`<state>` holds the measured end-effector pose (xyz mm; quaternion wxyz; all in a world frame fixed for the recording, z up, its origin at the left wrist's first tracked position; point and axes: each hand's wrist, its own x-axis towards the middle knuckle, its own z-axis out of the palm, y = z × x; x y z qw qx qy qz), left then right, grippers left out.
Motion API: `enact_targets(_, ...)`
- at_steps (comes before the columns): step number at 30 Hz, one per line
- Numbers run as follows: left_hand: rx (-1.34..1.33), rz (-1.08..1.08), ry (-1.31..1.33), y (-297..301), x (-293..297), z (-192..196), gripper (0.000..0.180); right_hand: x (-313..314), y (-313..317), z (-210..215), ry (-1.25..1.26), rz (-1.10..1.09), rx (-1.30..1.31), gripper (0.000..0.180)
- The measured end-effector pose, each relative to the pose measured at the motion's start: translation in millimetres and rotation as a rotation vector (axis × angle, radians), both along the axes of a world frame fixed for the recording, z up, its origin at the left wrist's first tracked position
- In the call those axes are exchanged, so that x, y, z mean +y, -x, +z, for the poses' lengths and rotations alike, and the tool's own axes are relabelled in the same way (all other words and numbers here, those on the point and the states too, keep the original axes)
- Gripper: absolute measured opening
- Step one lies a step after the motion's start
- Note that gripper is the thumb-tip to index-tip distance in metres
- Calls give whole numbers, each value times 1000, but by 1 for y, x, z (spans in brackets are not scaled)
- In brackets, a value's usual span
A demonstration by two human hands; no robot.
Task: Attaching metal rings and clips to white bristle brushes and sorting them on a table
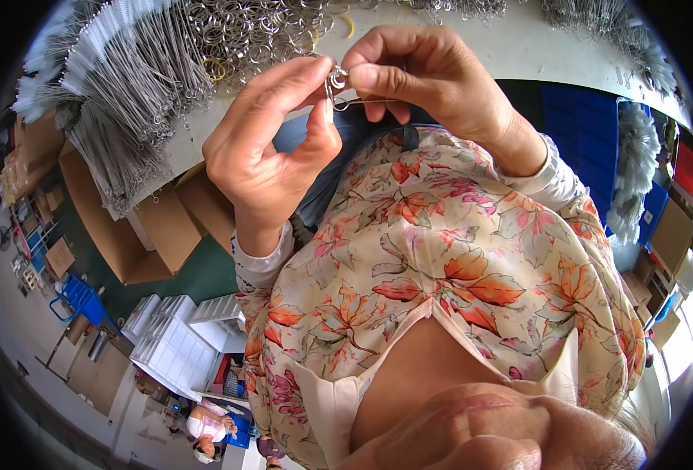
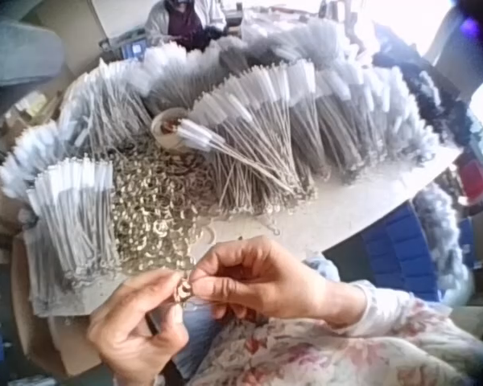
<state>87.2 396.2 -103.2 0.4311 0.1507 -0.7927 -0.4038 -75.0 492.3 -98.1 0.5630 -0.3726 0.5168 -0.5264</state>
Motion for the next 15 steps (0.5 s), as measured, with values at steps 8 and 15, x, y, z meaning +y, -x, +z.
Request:
enact_targets(8,-14,1,-71,4,1,1,29,-4,1,3,116,0,88,20)
enact_targets(15,62,-21,65,5,-1,-9,28,-16,22,25,103,226,134,10)
